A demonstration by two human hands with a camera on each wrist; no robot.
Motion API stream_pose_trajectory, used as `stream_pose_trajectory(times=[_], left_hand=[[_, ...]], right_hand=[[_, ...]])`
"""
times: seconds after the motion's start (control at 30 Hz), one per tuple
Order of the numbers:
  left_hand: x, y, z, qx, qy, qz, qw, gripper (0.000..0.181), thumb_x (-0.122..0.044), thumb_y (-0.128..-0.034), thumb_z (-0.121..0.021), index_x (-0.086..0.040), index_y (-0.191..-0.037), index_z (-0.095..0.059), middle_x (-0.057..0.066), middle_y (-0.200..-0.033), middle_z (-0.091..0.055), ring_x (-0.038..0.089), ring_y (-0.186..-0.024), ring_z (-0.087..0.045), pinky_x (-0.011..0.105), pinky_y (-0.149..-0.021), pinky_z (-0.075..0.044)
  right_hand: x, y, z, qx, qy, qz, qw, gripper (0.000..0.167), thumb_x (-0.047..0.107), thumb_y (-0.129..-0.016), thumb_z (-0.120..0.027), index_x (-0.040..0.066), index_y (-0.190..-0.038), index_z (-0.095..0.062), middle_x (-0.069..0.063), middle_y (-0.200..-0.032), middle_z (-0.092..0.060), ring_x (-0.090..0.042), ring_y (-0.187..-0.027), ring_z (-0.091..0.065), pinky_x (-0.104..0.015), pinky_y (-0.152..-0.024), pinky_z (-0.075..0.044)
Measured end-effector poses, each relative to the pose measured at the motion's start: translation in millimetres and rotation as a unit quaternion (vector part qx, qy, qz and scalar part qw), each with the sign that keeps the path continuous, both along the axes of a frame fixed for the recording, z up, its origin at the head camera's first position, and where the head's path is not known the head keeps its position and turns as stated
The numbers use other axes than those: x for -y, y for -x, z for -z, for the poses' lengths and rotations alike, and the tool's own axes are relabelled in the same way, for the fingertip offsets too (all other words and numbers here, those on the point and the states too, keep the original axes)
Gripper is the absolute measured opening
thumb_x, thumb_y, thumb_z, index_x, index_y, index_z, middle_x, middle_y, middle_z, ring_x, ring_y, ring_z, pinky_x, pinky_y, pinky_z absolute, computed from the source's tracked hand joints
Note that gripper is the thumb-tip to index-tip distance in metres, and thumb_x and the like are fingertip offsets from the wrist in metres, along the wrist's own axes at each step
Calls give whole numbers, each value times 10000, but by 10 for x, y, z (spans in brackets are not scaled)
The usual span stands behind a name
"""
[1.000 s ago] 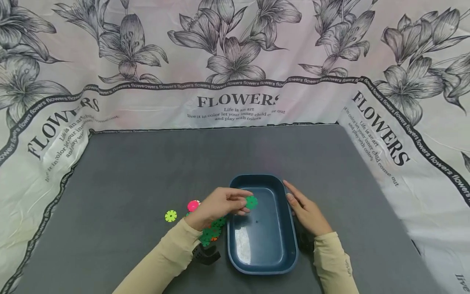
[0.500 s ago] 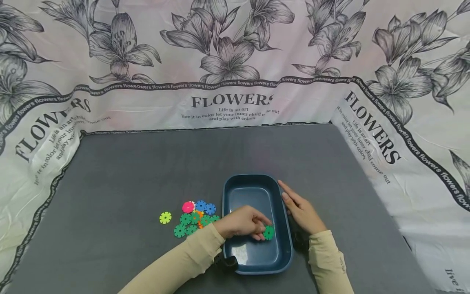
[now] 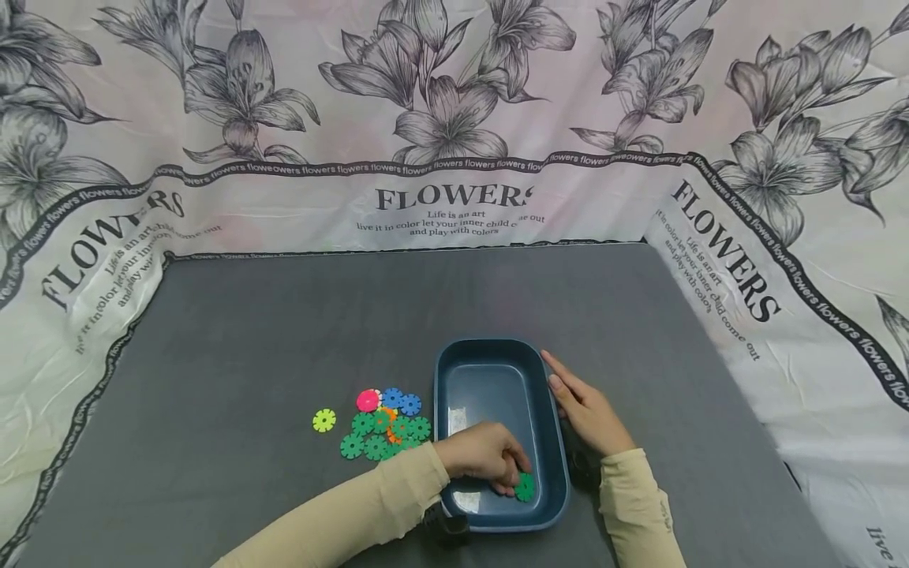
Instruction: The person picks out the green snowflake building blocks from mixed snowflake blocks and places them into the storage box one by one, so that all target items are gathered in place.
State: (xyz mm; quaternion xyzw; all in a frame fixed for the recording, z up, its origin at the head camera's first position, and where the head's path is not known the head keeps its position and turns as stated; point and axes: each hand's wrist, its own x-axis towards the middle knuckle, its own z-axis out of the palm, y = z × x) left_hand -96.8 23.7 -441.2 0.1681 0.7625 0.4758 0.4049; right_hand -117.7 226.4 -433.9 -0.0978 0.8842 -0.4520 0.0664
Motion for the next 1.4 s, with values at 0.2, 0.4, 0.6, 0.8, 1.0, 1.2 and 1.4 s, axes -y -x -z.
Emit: stream_pose_trajectory(times=[0.2, 0.4, 0.6, 0.8, 1.0, 1.2, 1.4], left_hand=[[13, -17, 26, -402, -36, 234, 9989, 242, 147, -765, -668, 3, -948, -736, 99, -612, -669, 150, -511, -634, 224, -532, -529], [13, -51, -26, -2044, 551, 1157, 9705, 235, -77, -822, -742, -97, -1057, -747, -53, -679, -667, -30, -559, -527, 116, -562, -445], [164, -25, -229, -2358, 529, 1362, 9608, 278, -261, -911, -664, -145, -1160, -706, -71, -1033, -703, -25, -864, -606, 143, -729, -478], [901, -41, -378, -2398, -109, -950, 9661, 186, -171, -919, -651, -180, -1096, -707, -67, -908, -667, 46, -757, -587, 219, -669, -495], [1585, -94, -138, -3036, 1387, -2742, 9019, 201, -147, -821, -760, -92, -1002, -696, -18, -829, -582, 113, -710, -507, 288, -642, -446], [1726, -195, 187, -3111, 2039, -2821, 8843, 285, -188, -759, -818, -57, -969, -677, 36, -854, -543, 138, -736, -471, 304, -646, -414], [1762, -240, 265, -3273, 1679, -3023, 8794, 217, -106, -737, -824, -123, -841, -634, 3, -840, -540, 125, -740, -493, 307, -673, -445]], right_hand=[[-107, 101, 265, -52, -34, 66, 10000, 446, 312, -1033, -427, 294, -1477, -378, -119, -1250, -588, -127, -726, -591, -265, -677, -513], [-214, 117, 376, -62, 0, 18, 10000, 440, 361, -1033, -407, 385, -1469, -351, -116, -1335, -554, -164, -806, -634, -279, -693, -538], [-286, 101, 361, -50, -127, 83, 9999, 443, 375, -1033, -401, 395, -1471, -341, -128, -1347, -548, -172, -805, -650, -284, -697, -540], [-287, 47, 394, -73, -292, 28, 9995, 460, 362, -1030, -416, 367, -1482, -334, -147, -1263, -592, -134, -792, -630, -274, -699, -533], [-268, 37, 391, -23, -69, -18, 10000, 463, 342, -1030, -427, 366, -1483, -332, -125, -1371, -527, -136, -834, -630, -273, -703, -538], [-240, 85, 385, -108, -115, -31, 9999, 461, 351, -1027, -432, 371, -1478, -341, -107, -1340, -543, -126, -783, -624, -271, -694, -531], [-172, 125, 406, -40, -61, -72, 9999, 457, 358, -1024, -436, 386, -1471, -346, -102, -1349, -535, -134, -791, -623, -273, -703, -525]])
